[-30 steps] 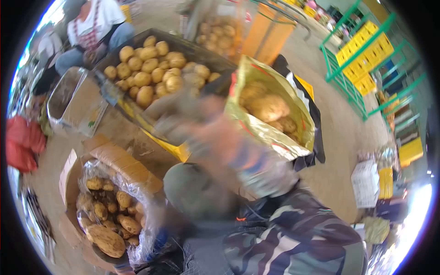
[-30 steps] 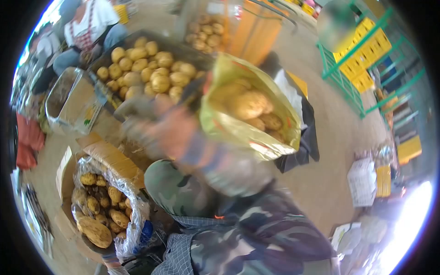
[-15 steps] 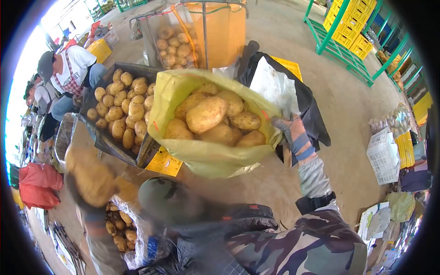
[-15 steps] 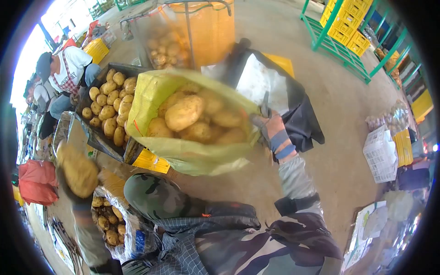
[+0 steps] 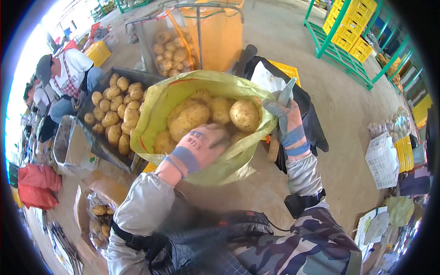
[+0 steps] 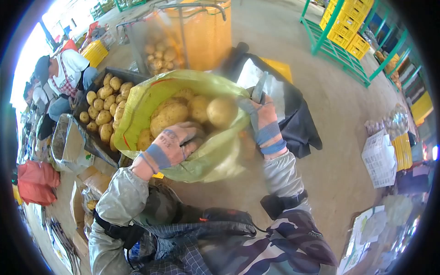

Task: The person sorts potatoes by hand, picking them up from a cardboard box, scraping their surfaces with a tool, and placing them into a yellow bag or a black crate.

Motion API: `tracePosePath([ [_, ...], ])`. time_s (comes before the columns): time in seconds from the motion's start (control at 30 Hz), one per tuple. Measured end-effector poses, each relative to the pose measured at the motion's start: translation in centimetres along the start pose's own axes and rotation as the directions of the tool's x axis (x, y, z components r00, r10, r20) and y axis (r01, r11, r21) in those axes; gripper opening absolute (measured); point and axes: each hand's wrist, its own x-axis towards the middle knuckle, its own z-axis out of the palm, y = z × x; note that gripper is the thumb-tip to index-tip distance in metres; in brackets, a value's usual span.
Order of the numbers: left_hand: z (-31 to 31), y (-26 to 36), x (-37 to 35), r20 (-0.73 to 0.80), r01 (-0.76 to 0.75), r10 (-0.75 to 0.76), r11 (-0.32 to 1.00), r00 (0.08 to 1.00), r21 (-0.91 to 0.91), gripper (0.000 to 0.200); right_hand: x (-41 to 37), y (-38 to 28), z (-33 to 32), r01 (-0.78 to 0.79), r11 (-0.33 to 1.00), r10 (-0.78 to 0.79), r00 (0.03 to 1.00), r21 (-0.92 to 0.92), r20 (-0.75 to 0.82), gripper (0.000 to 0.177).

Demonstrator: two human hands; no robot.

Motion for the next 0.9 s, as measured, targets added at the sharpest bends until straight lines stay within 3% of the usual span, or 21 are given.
tracePosePath([
  [0.07,-1.8,1.1,-1.9,-0.173,0.048,-0.079,0.983,0.982,-0.177,0.022,0.0,-0.6,0.4,0.079,0.986,-0.067,0.994,-0.148,0.086,0.026],
  [0.1,-3.4,1.8,-3.2,-0.256,0.069,-0.136,0.964,0.957,-0.257,0.021,0.3,-0.5,-0.1,0.134,0.915,-0.099,0.989,-0.380,0.112,0.033],
  [0.13,-4.8,1.5,-5.1,-0.388,0.018,-0.109,0.972,0.915,-0.233,0.021,0.8,0.5,-0.9,0.163,0.796,-0.124,0.987,-0.582,0.107,0.033],
  [0.17,-6.9,1.3,-7.4,-0.411,0.081,-0.150,0.980,0.899,-0.181,0.020,1.2,1.8,-1.8,0.191,0.635,-0.152,0.981,-0.748,0.122,0.033],
  [0.2,-8.9,0.9,-10.1,-0.439,0.159,-0.199,0.979,0.876,-0.128,0.019,1.2,2.3,-3.3,0.416,0.376,-0.328,0.895,-0.828,0.301,0.040],
  [0.23,-9.9,0.2,-13.6,-0.479,0.246,-0.347,0.933,0.806,-0.262,0.021,1.6,3.4,-5.2,0.418,0.357,-0.288,0.900,-0.835,0.327,0.048],
  [0.27,-11.0,-0.8,-17.9,-0.490,0.318,-0.483,0.867,0.726,-0.383,0.021,2.0,4.4,-7.1,0.421,0.338,-0.247,0.903,-0.841,0.353,0.056],
  [0.3,-12.0,-1.5,-22.3,-0.540,0.388,-0.609,0.791,0.582,-0.474,0.023,2.8,5.3,-8.9,0.403,0.213,-0.187,0.911,-0.890,0.368,0.053],
  [0.37,-13.6,-3.0,-33.5,-0.608,0.434,-0.713,0.698,0.349,-0.569,0.027,3.6,4.8,-10.2,0.292,-0.211,-0.049,0.950,-0.933,0.308,0.048],
  [0.4,-13.7,-2.4,-39.2,-0.645,0.482,-0.736,0.650,0.207,-0.587,0.030,3.8,3.7,-10.1,0.247,-0.343,-0.046,0.959,-0.906,0.279,0.046],
  [0.43,-13.7,-1.7,-44.8,-0.672,0.512,-0.737,0.607,0.076,-0.608,0.033,3.8,2.2,-9.4,0.229,-0.349,-0.079,0.959,-0.909,0.272,0.044],
  [0.47,-13.0,-1.4,-50.0,-0.660,0.501,-0.748,0.550,-0.060,-0.669,0.033,3.7,0.4,-8.0,0.249,-0.265,-0.122,0.950,-0.932,0.289,0.043],
  [0.53,-10.3,-0.4,-59.5,-0.645,0.410,-0.724,0.526,-0.244,-0.745,0.031,1.9,-4.8,-1.8,0.297,0.157,-0.176,0.947,-0.942,0.269,0.039],
  [0.57,-7.9,-0.8,-64.6,-0.564,0.366,-0.784,0.461,-0.257,-0.808,0.029,3.7,-5.4,-3.1,0.564,0.191,-0.258,0.819,-0.803,0.513,0.039],
  [0.63,-3.5,-1.0,-72.0,-0.385,0.267,-0.887,0.319,-0.253,-0.909,0.027,1.4,-6.6,2.8,0.705,0.517,-0.319,0.685,-0.486,0.655,0.039],
  [0.7,-0.4,-0.9,-69.5,-0.280,0.356,-0.919,0.172,-0.279,-0.919,0.030,-5.3,-5.8,18.1,0.539,0.823,-0.303,0.684,-0.179,0.664,0.043],
  [0.77,1.1,-2.1,-66.4,-0.094,0.349,-0.941,-0.027,-0.326,-0.937,0.034,-11.3,-5.7,30.5,0.138,0.990,-0.024,0.408,-0.036,0.913,0.049],
  [0.83,3.0,-5.2,-65.3,-0.083,0.382,-0.947,-0.045,-0.312,-0.923,0.042,-17.1,-0.7,40.0,0.111,0.991,0.028,0.343,-0.071,0.939,0.042],
  [0.9,7.4,-12.1,-69.2,-0.248,0.584,-0.929,0.043,-0.276,-0.811,0.059,-22.0,3.6,46.6,-0.207,0.975,0.120,0.203,-0.077,0.972,0.036],
])
